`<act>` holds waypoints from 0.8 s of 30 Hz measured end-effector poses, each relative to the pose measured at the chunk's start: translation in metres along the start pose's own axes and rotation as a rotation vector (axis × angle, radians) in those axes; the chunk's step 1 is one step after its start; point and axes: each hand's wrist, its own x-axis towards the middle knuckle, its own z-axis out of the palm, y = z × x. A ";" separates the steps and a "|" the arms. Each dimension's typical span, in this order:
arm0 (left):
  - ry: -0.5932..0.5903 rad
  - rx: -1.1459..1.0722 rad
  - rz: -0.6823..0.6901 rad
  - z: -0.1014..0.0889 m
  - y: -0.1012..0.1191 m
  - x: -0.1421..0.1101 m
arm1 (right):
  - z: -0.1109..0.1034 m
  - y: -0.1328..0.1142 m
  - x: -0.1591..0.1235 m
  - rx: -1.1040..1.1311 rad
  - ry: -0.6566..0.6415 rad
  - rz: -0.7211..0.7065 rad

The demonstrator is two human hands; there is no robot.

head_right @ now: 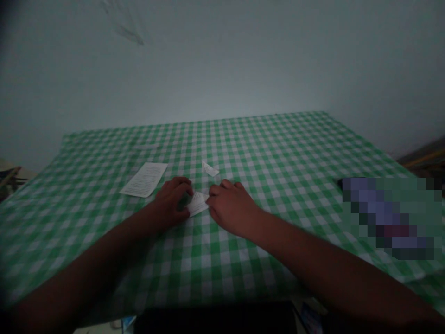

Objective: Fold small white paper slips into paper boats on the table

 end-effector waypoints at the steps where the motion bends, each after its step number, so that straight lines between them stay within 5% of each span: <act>1: 0.002 -0.025 0.037 -0.003 -0.002 0.000 | 0.000 0.000 0.000 0.004 0.003 -0.002; 4: 0.049 -0.141 0.168 -0.013 -0.005 0.001 | 0.000 0.001 0.001 0.024 0.009 -0.009; 9: 0.139 -0.183 0.162 -0.027 -0.003 0.007 | 0.003 0.003 0.003 0.069 0.011 -0.028; 24: -0.159 -0.121 0.365 -0.016 0.018 -0.002 | 0.006 -0.001 0.004 -0.023 0.059 0.017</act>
